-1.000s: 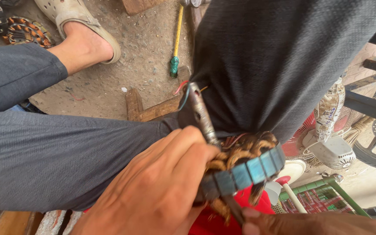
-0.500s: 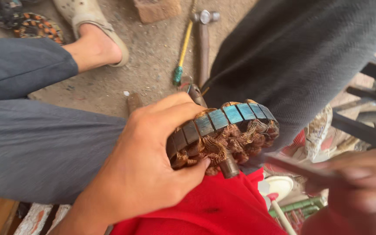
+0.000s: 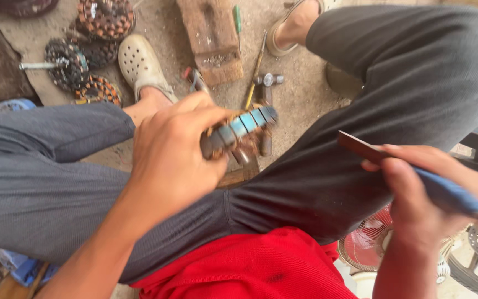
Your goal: The person uses a hammer and a chisel to tap and adjust the copper windings of a motor stator resting on a wooden block. They repeatedly strike the stator and use the chisel to separate or align the copper coils.
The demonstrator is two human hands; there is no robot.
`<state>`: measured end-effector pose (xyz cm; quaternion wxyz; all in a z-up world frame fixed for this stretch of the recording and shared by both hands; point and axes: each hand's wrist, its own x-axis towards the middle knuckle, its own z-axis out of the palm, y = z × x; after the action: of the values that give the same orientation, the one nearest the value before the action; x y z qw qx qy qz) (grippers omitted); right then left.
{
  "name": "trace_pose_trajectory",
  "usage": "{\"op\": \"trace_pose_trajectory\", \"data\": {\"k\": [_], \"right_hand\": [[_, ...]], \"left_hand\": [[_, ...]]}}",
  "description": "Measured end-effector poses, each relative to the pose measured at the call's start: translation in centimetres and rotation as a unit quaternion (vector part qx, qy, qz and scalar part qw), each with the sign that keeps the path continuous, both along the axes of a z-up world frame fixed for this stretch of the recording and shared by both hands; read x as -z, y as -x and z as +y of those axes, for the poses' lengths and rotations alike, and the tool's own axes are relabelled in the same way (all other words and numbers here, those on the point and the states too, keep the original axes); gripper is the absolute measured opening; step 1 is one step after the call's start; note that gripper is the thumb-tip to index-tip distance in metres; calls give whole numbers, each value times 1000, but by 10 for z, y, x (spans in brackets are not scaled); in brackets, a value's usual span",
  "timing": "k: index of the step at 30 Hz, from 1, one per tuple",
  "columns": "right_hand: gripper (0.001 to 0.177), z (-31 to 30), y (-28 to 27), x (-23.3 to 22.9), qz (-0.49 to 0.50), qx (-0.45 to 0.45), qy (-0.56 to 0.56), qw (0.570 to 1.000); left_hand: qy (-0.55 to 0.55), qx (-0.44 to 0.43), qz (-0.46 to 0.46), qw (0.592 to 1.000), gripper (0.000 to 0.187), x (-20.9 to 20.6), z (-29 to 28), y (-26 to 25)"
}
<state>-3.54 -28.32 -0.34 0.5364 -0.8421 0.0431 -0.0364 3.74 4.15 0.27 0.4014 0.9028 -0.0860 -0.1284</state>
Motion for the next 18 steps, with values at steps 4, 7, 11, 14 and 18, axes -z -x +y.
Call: {"op": "trace_pose_trajectory", "data": {"k": [4,7,11,14,18], "right_hand": [[18,0,-1,12,-30,47,-14,998],[17,-8,6,28,-57,109,-145,982],[16,-25,17,42,-71,149,-221,961],[16,-31,20,49,-73,153,-224,960],[14,-30,14,47,-84,158,-230,957]], "left_hand": [[-107,40,9,993,29,58,-6,-34],[-129,57,3,990,30,110,-8,-58],[-155,41,-14,987,38,177,-10,-87],[-180,-5,-21,983,40,216,-4,-104],[-167,-34,5,985,40,250,10,-115]]}}
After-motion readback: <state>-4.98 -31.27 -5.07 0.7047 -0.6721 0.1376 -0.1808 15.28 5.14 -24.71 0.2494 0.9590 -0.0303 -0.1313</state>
